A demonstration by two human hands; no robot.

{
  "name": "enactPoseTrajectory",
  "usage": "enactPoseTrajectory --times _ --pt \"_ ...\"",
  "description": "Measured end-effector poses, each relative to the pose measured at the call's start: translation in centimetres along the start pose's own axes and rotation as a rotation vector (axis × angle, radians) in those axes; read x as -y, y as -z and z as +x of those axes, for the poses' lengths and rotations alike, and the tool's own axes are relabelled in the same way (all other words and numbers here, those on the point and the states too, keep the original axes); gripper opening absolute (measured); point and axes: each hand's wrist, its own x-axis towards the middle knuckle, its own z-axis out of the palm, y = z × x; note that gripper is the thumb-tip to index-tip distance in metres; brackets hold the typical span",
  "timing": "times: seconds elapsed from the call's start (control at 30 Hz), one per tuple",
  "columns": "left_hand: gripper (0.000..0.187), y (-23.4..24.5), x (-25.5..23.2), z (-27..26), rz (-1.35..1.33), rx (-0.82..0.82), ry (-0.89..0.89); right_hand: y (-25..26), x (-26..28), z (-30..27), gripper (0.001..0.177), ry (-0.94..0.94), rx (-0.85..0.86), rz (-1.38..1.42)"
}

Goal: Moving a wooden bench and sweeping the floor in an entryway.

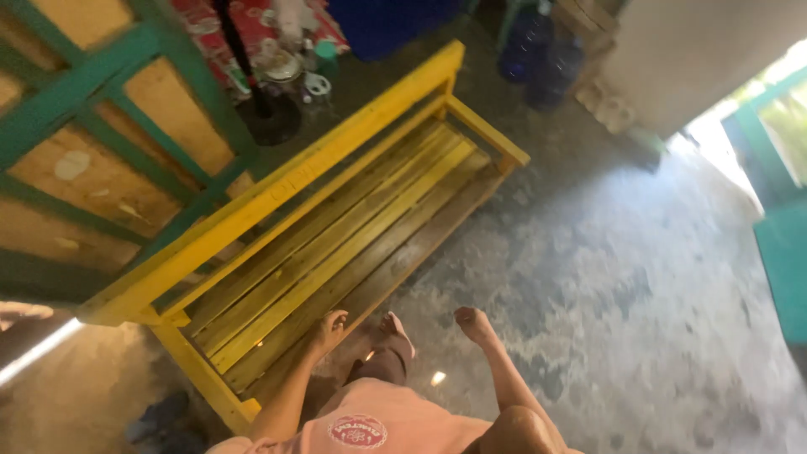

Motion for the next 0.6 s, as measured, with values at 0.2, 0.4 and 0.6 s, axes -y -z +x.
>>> enactPoseTrajectory --times 0.2,0.4,0.6 --pt "0.029 1.7 1.0 6.8 0.094 -0.167 0.337 3.3 2.8 15.5 0.024 0.324 0.073 0.087" --pt "0.033 3.1 0.1 11.5 -0.183 -0.291 0.427 8.4 12.8 27.2 0.021 0.39 0.244 0.118" --pt "0.029 1.4 0.8 12.0 0.01 -0.545 0.465 2.6 12.8 46.2 0.021 0.658 0.302 0.026"
